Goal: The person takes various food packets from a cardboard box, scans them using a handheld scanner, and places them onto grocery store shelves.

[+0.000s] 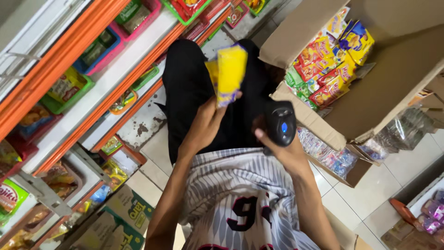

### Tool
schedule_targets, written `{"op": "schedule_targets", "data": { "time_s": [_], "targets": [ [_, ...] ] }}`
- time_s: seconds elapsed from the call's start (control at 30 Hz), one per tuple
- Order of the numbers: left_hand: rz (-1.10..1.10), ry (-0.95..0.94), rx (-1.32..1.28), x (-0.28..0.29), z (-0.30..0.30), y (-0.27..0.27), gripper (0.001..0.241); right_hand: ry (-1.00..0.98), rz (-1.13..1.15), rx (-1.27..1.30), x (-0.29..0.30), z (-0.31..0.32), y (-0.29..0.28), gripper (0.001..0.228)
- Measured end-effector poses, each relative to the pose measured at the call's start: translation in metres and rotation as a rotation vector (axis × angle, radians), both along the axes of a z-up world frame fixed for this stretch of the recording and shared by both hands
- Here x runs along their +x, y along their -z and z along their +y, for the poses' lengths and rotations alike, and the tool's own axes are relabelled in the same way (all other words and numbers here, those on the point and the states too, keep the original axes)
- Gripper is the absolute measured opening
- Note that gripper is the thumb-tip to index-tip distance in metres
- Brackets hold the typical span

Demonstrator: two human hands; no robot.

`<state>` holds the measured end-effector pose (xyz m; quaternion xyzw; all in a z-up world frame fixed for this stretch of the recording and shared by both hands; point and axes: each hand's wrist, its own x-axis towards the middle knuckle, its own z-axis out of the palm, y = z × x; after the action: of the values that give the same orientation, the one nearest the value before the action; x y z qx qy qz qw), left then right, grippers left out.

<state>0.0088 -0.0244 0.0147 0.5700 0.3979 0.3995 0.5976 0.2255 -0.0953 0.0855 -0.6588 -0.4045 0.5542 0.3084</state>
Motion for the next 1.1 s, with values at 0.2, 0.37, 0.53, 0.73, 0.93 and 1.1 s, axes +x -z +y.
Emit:
{"op": "schedule_targets", "data": {
  "time_s": [0.2,0.37,0.53,0.73,0.93,1.1],
  "targets": [
    [0.45,0.103,0.333,0.002,-0.001,-0.05,0.038,0.16,0.487,0.17,0.008,0.026,0.012,0.051],
    [0.32,0.108,0.214,0.001,0.004,-0.076,0.046,0.311,0.598,0.194,0.002,0.023,0.036,0.047],
    [0.251,0.105,0.17,0.001,0.005,-0.077,0.047,0.415,0.562,0.254,-0.004,0.021,0.044,0.037],
    [-0.167,0.138,0.068,-0.02,0.018,-0.08,0.098,0.304,0.482,0.114,0.012,0.026,0.029,0.031],
    [-0.304,0.062,-0.017,-0.03,0.027,-0.093,0.078,0.013,0.068,0.032,0.01,0.018,0.022,0.026],
    [0.2,0.345,0.338,-0.012,0.004,-0.115,0.042,0.219,0.333,0.106,0.004,0.02,0.039,0.026]
  ]
}}
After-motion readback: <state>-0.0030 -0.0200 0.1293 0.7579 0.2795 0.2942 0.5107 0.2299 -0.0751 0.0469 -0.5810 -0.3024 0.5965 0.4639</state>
